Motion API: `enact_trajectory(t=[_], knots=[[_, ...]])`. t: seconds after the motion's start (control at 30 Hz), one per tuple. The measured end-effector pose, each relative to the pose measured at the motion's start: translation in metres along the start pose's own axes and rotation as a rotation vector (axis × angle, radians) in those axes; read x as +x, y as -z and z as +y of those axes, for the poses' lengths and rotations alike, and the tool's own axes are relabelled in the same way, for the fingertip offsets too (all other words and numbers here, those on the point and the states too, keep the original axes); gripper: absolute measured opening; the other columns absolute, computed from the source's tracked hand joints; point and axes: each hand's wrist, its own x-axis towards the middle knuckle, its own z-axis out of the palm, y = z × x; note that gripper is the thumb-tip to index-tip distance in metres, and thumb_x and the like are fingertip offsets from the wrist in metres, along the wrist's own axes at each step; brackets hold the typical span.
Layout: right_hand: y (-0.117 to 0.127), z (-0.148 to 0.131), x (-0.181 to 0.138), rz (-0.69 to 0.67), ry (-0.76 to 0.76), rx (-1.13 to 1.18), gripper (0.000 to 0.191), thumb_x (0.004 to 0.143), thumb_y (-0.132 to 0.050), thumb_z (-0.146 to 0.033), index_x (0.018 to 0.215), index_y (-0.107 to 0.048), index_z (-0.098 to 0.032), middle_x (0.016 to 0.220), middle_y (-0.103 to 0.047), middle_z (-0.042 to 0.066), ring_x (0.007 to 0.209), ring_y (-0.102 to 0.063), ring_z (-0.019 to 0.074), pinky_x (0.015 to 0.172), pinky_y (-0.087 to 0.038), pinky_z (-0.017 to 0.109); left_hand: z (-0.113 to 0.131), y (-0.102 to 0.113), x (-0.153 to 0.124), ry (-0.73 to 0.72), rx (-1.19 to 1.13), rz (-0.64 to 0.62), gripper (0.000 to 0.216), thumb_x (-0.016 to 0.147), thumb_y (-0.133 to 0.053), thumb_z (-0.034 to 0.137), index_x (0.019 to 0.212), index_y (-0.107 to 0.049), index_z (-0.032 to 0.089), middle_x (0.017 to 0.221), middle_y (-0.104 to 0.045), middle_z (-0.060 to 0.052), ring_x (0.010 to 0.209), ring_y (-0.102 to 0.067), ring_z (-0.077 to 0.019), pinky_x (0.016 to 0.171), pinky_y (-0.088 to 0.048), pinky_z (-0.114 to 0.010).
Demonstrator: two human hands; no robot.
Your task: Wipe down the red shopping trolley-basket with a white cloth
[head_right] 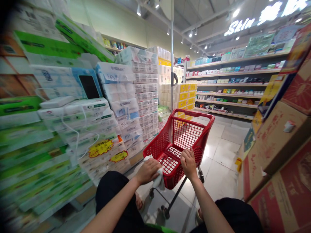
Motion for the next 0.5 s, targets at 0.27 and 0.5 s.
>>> enact_trajectory(t=[0.27, 0.5], knots=[[-0.005, -0.005, 0.005, -0.005, -0.005, -0.082, 0.025, 0.091, -0.028, -0.021, 0.075, -0.047, -0.025, 0.085, -0.057, 0.003, 0.096, -0.053, 0.0211, 0.115, -0.026, 0.050, -0.005, 0.008, -0.007, 0.326, 0.049, 0.040, 0.026, 0.098, -0.034, 0.028, 0.104, -0.059, 0.020, 0.104, -0.060, -0.007, 0.107, -0.051, -0.0235, 0.108, -0.033, -0.047], [-0.002, -0.003, 0.003, 0.008, -0.026, -0.068, 0.025, 0.091, -0.029, -0.021, 0.077, -0.050, -0.025, 0.091, -0.059, 0.004, 0.102, -0.053, 0.0207, 0.116, -0.026, 0.048, 0.083, -0.023, 0.033, 0.367, 0.050, 0.106, 0.018, 0.092, -0.046, 0.033, 0.095, -0.058, 0.019, 0.097, -0.060, -0.009, 0.096, -0.052, -0.0265, 0.100, -0.036, -0.050]])
